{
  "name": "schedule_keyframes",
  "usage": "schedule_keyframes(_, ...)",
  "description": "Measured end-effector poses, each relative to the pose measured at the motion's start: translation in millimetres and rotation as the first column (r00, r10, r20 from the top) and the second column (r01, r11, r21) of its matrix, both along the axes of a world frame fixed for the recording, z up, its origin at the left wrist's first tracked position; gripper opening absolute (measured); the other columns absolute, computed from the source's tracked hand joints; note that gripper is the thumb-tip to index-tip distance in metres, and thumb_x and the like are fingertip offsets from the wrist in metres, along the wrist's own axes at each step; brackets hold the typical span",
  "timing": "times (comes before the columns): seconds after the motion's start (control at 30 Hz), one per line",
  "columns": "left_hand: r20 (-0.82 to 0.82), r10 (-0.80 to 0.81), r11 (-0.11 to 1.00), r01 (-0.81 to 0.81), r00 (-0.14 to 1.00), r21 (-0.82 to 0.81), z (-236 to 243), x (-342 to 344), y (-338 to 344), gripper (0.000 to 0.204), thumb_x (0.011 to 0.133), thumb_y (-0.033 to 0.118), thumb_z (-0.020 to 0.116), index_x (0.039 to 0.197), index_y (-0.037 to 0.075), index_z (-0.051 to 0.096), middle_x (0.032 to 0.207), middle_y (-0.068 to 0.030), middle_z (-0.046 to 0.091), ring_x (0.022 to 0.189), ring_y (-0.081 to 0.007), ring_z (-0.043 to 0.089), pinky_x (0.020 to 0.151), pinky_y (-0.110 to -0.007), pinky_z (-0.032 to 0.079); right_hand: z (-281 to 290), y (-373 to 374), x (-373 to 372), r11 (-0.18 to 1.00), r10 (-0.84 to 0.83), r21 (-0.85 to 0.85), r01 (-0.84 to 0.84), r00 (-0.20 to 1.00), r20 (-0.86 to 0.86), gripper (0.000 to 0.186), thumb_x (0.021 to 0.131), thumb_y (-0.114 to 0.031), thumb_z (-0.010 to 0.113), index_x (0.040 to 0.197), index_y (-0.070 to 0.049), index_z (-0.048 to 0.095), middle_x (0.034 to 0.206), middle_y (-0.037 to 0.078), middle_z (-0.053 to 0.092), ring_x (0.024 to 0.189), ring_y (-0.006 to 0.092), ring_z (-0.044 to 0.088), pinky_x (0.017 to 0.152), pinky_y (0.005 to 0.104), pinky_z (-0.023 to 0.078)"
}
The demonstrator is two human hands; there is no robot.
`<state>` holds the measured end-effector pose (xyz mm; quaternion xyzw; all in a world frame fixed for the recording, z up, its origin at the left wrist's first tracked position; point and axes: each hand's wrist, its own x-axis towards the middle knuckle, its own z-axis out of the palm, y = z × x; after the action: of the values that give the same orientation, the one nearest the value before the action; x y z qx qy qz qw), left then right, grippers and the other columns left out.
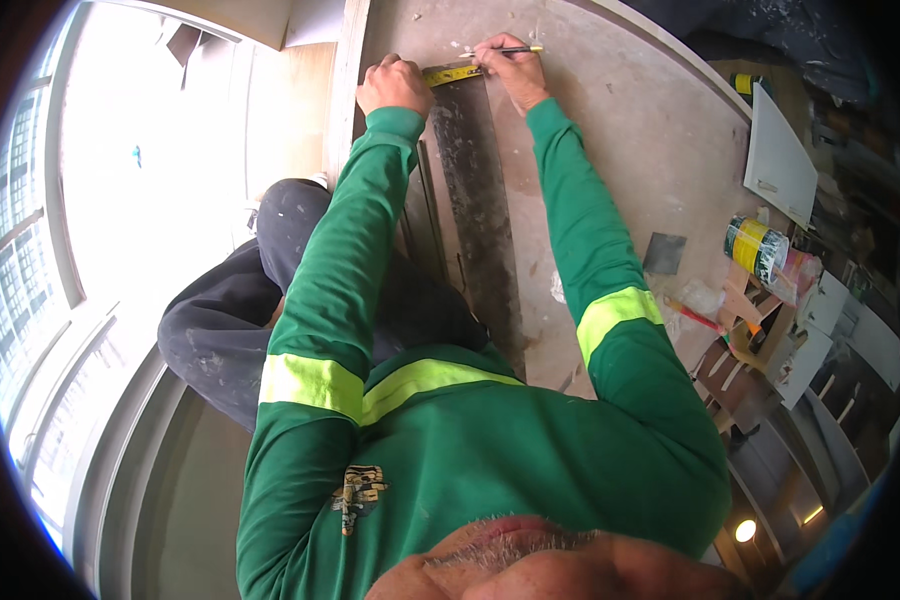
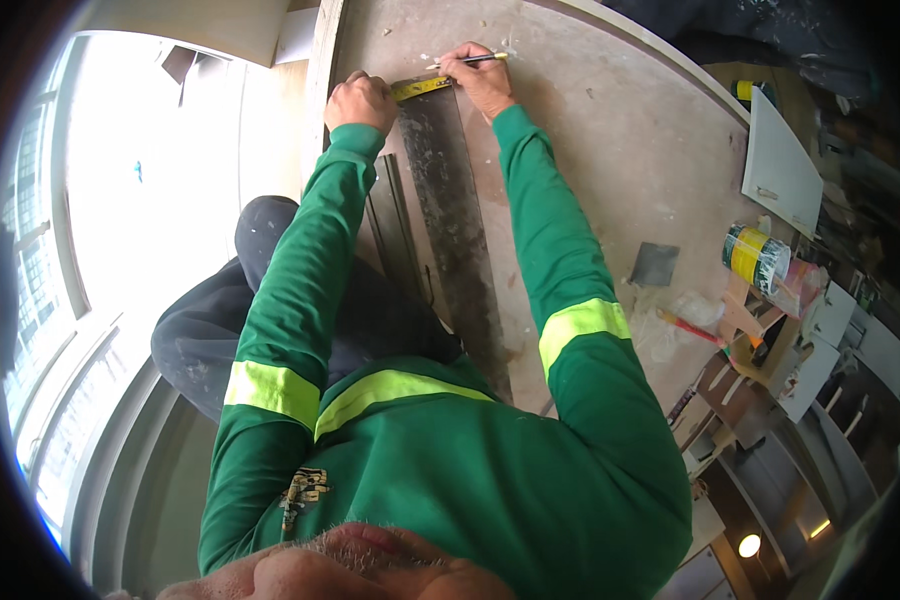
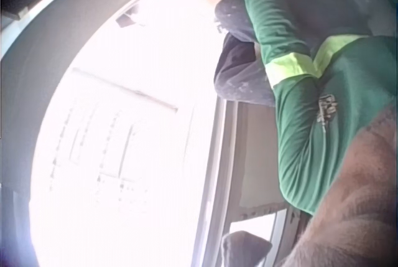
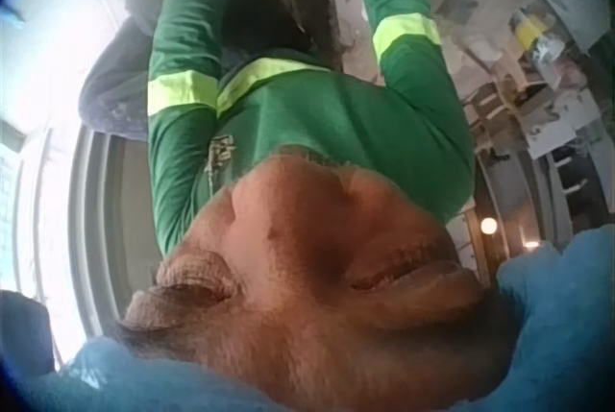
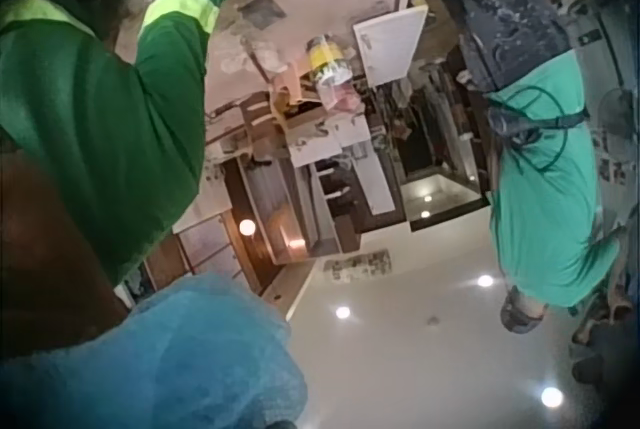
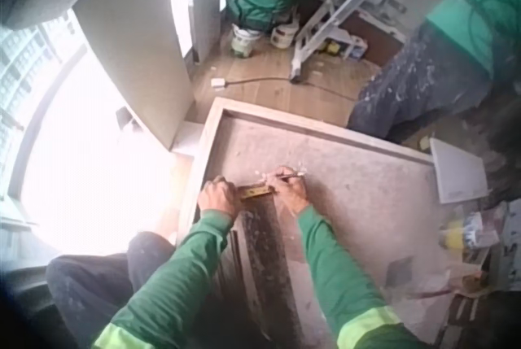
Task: The person measures a long wooden plank with a tape measure and marks it with a pencil. They then use a utility knife to score the plank along the marked line.
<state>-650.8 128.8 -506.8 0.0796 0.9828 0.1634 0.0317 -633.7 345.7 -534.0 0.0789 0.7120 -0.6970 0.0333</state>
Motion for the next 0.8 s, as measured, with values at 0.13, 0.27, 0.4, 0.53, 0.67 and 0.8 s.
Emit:
schedule_keyframes(0.13,0.076,0.01,1.0,-0.01,0.997,-0.008,5.1,0.1,1.3,0.014,0.087,0.019,0.07,0.093,0.012,0.081,0.11,-0.0042,0.073,0.106,-0.0287,0.071,0.087,-0.043,0.06,26.2,-19.5,29.8,0.986,-0.164,-0.001,0.164,0.986,-0.005,0.008,0.094,-0.009,0.069,0.098,-0.002,0.068,0.091,0.003,0.073,0.086,0.0097,0.065,0.08,0.026,0.053)
schedule_keyframes(0.27,0.098,0.002,1.0,-0.003,0.995,0.003,8.0,0.2,1.8,0.015,0.087,0.019,0.07,0.094,0.012,0.08,0.111,-0.0053,0.073,0.108,-0.0296,0.071,0.088,-0.044,0.06,28.7,-34.9,46.8,0.947,-0.312,-0.118,0.3,0.944,-0.107,0.009,0.093,-0.006,0.069,0.1,-0.001,0.066,0.092,0.006,0.073,0.089,0.0115,0.069,0.083,0.0274,0.055)
schedule_keyframes(0.4,0.099,-0.008,1.0,0.008,0.995,0.002,7.2,1.2,0.6,0.015,0.087,0.018,0.069,0.095,0.011,0.08,0.111,-0.0077,0.072,0.108,-0.0313,0.071,0.088,-0.045,0.06,16.0,-27.3,44.2,0.947,-0.318,-0.07,0.313,0.945,-0.073,0.008,0.094,-0.004,0.067,0.1,0.0,0.065,0.093,0.008,0.073,0.091,0.0134,0.071,0.084,0.0284,0.056)
schedule_keyframes(0.53,0.015,-0.021,0.999,0.02,1.0,0.038,-2.9,1.0,-3.1,0.018,0.088,0.022,0.066,0.093,0.015,0.082,0.105,-0.011,0.073,0.097,-0.0344,0.071,0.09,-0.043,0.058,5.0,-24.4,43.9,0.952,-0.307,-0.018,0.307,0.948,-0.085,0.006,0.095,-0.004,0.066,0.099,-0.001,0.065,0.094,0.008,0.073,0.089,0.0152,0.072,0.084,0.0287,0.057)
schedule_keyframes(0.67,0.014,-0.027,0.999,0.027,1.0,0.042,-4.5,1.1,-3.6,0.019,0.088,0.021,0.064,0.093,0.015,0.081,0.105,-0.012,0.073,0.099,-0.0344,0.071,0.091,-0.044,0.057,5.2,-25.8,44.9,0.936,-0.347,-0.102,0.338,0.934,-0.088,0.008,0.095,-0.008,0.066,0.1,-0.002,0.064,0.094,0.007,0.074,0.088,0.0166,0.074,0.083,0.0292,0.057)
schedule_keyframes(0.8,0.014,-0.021,0.997,0.02,1.0,0.071,-5.8,2.5,-4.5,0.019,0.088,0.02,0.063,0.093,0.015,0.081,0.104,-0.0115,0.073,0.1,-0.0343,0.07,0.092,-0.044,0.056,7.6,-23.5,49.9,0.934,-0.35,-0.083,0.347,0.936,-0.023,0.014,0.101,-0.015,0.066,0.107,-0.002,0.063,0.1,0.011,0.076,0.097,0.0189,0.075,0.088,0.0309,0.058)
